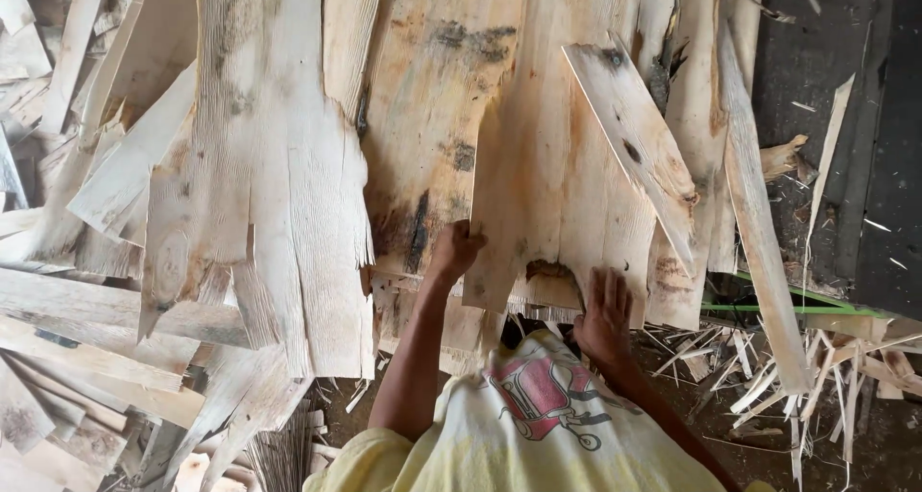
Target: Feeding and processing thin wood strips through a woodworking machine.
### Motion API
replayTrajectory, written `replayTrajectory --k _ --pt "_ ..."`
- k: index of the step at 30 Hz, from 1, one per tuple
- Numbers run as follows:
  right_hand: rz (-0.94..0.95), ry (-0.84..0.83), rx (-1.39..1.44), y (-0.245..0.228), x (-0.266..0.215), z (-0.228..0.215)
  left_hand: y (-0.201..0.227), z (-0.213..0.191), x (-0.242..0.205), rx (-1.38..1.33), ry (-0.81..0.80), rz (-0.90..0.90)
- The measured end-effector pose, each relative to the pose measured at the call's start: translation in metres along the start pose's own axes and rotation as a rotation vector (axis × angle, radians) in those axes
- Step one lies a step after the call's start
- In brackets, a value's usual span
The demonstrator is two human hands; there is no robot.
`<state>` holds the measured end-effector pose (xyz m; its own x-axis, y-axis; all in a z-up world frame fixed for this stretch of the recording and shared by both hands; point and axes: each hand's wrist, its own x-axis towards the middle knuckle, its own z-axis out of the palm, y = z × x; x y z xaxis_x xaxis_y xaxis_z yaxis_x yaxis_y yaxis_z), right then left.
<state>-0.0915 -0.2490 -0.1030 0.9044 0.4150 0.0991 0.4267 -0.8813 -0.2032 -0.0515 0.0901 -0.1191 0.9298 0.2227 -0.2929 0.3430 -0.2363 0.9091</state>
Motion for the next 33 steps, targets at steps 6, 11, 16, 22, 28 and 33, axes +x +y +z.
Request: replayTrajectory --k 6,11,16,22,28,33 --pt "0.085 0.077 0.162 -0.008 0.006 -0.014 0.135 -0.006 -0.051 0.12 0.004 0.38" --pt "0.081 0.186 0.345 -0.033 0.002 -0.044 0.264 -0.012 -0.107 0.204 -0.007 0.434" --pt "0.215 0.175 0.473 -0.015 -0.014 -0.024 0.302 0.014 -0.139 0.23 -0.062 0.585" --pt "0.348 0.038 0.399 0.018 -0.028 0.009 0.315 0.028 -0.168 0.205 -0.071 0.715" --pt "0.545 -0.107 0.335 0.017 -0.025 -0.007 0.302 -0.019 -0.164 0.122 -0.165 0.513" --pt "0.0 -0.172 0.676 -0.043 0.032 -0.11 0.27 -0.037 -0.137 -0.446 -0.055 0.261"
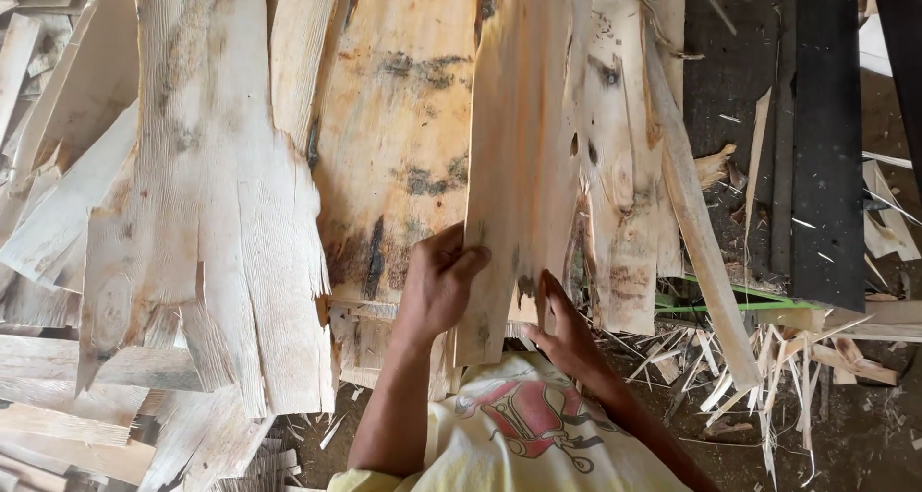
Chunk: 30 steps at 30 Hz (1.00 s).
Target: Feeding and processing thin wood strips through a woodworking machine.
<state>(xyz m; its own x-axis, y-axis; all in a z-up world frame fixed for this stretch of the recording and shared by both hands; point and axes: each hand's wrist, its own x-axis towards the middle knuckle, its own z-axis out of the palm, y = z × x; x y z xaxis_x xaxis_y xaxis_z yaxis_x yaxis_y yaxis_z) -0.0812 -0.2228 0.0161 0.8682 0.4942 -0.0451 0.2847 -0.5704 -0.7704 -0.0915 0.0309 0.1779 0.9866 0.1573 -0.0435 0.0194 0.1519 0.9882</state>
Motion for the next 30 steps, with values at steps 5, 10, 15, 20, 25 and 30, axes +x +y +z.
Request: replayTrajectory --k 5,10,15,20,25,30 --pt "0.001 0.074 -0.218 0.03 0.025 0.042 -0.04 0.003 0.012 0.356 0.05 -0.044" --pt "-0.197 0.24 -0.35 0.066 0.029 0.071 -0.044 0.002 0.004 0.206 0.076 -0.178" --pt "-0.071 0.312 -0.019 0.003 0.035 0.039 -0.006 0.015 -0.008 0.33 -0.026 0.036" --pt "-0.096 0.38 0.796 0.018 0.029 0.027 0.094 0.087 -0.015 0.699 -0.425 0.096" --pt "-0.088 0.441 1.864 0.081 0.025 0.022 0.021 0.116 0.024 0.813 -0.301 0.682" --pt "0.55 0.604 1.193 0.105 0.025 0.011 -0.192 0.05 0.104 0.474 0.12 -0.244"
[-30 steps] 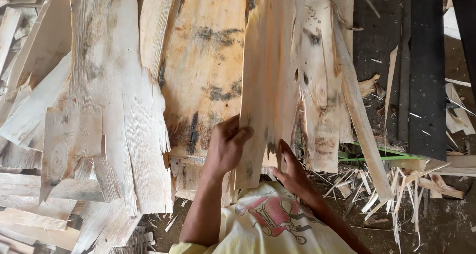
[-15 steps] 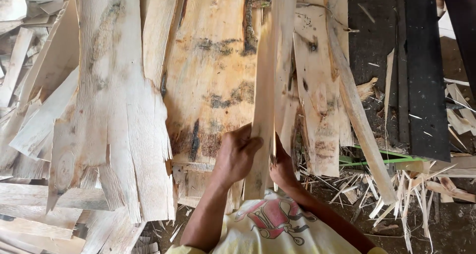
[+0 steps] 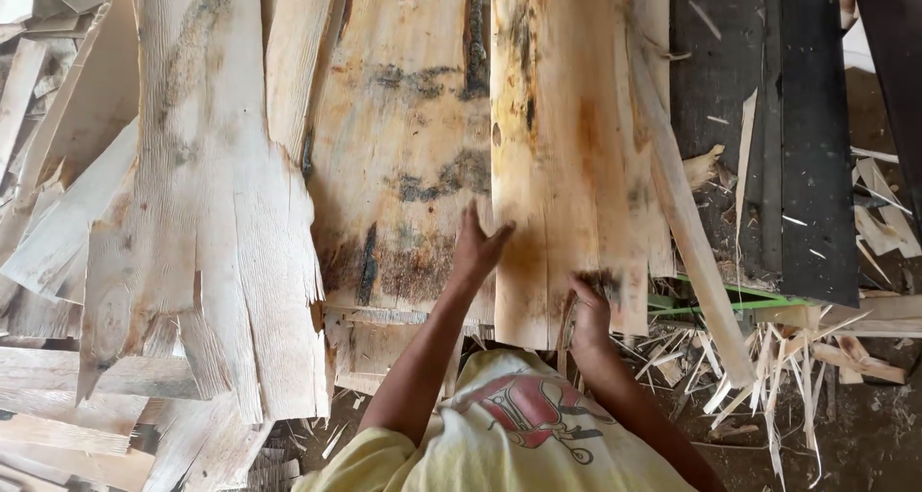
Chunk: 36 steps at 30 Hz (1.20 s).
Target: Feeding and processing thin wood strips through a woodworking machine.
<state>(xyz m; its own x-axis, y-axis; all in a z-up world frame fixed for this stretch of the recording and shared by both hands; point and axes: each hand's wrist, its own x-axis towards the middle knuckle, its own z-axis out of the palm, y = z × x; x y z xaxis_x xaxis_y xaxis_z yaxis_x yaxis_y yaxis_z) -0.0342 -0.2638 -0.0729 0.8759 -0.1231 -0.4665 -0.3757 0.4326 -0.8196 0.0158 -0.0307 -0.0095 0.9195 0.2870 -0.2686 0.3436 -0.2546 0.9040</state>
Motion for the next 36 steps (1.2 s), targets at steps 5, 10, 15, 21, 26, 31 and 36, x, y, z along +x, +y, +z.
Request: replayTrajectory --k 5,10,15,21,26,31,36 --pt "0.101 -0.079 0.126 0.044 0.019 -0.023 -0.09 0.028 0.005 -0.742 -0.271 -0.204" --pt "0.163 -0.081 0.035 0.014 0.006 0.009 -0.07 0.016 0.006 -0.865 -0.32 -0.151" --pt "0.411 -0.322 -0.071 -0.006 -0.011 0.007 -0.058 0.008 0.001 -0.882 -0.32 -0.104" --pt "-0.175 -0.12 -1.4 -0.021 -0.034 -0.029 -0.061 0.008 0.004 -0.829 -0.258 -0.216" --pt "-0.72 -0.312 -1.514 -0.031 -0.003 -0.029 -0.054 0.003 0.002 -0.831 -0.288 -0.202" --pt "-0.686 -0.474 -1.759 -0.045 0.003 -0.016 -0.073 -0.007 0.013 -0.9 -0.288 -0.228" --pt "-0.559 -0.597 -1.778 -0.056 0.02 -0.004 -0.101 -0.009 0.023 -1.08 -0.342 -0.208"
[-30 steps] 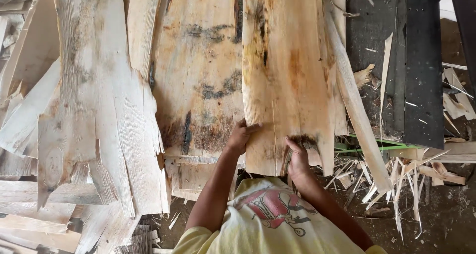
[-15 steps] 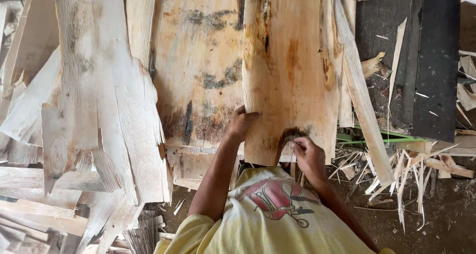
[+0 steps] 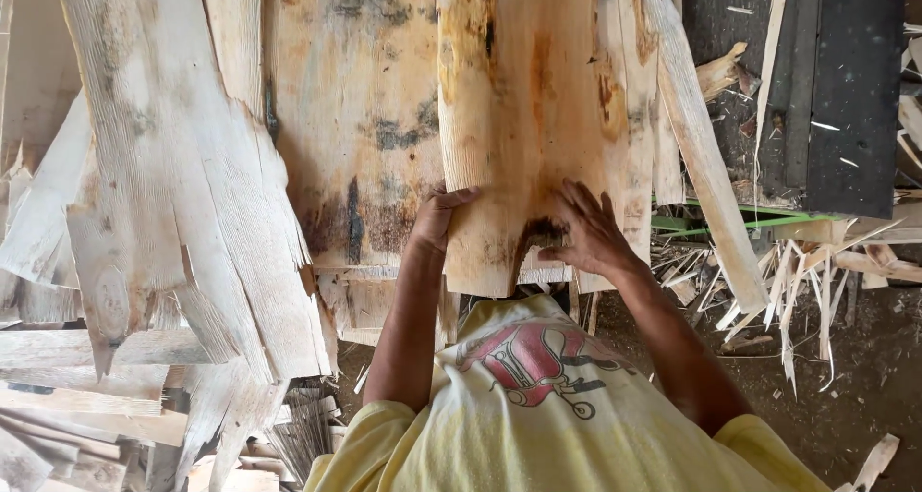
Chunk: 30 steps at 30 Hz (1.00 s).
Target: Feeding and processing thin wood strips through a woodworking machine.
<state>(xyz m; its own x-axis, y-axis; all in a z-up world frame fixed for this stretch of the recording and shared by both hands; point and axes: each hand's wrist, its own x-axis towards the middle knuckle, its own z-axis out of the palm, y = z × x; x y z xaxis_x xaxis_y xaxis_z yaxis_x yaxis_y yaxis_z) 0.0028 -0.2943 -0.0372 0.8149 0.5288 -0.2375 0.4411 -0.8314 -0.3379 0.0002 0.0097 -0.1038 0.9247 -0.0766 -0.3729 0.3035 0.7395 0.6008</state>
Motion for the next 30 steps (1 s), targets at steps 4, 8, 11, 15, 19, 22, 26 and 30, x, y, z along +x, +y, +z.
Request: replayTrajectory --k 4,8,11,15,19,22,26,30 --pt "-0.123 0.056 0.049 -0.034 0.003 -0.024 0.019 0.032 -0.019 0.005 0.025 -0.022" --pt "-0.105 0.355 -0.051 -0.034 0.004 0.006 0.03 0.052 -0.024 0.056 0.0 0.051" --pt "-0.172 0.612 0.002 -0.038 -0.002 0.0 0.05 0.076 -0.039 0.078 -0.026 0.071" --pt "-0.235 0.743 -0.203 -0.035 -0.008 -0.032 0.08 0.107 -0.039 0.156 -0.012 0.112" --pt "-0.259 0.679 -0.251 -0.045 -0.014 -0.102 0.115 0.128 -0.037 0.265 0.018 0.226" --pt "-0.061 0.428 -0.036 -0.064 -0.021 -0.155 0.146 0.159 -0.047 0.187 -0.045 0.295" --pt "-0.196 0.644 0.022 -0.076 -0.029 -0.157 0.154 0.166 -0.043 0.283 -0.071 0.36" --pt "0.099 0.022 0.118 -0.066 -0.02 -0.108 0.123 0.155 -0.045 0.558 -0.005 0.268"
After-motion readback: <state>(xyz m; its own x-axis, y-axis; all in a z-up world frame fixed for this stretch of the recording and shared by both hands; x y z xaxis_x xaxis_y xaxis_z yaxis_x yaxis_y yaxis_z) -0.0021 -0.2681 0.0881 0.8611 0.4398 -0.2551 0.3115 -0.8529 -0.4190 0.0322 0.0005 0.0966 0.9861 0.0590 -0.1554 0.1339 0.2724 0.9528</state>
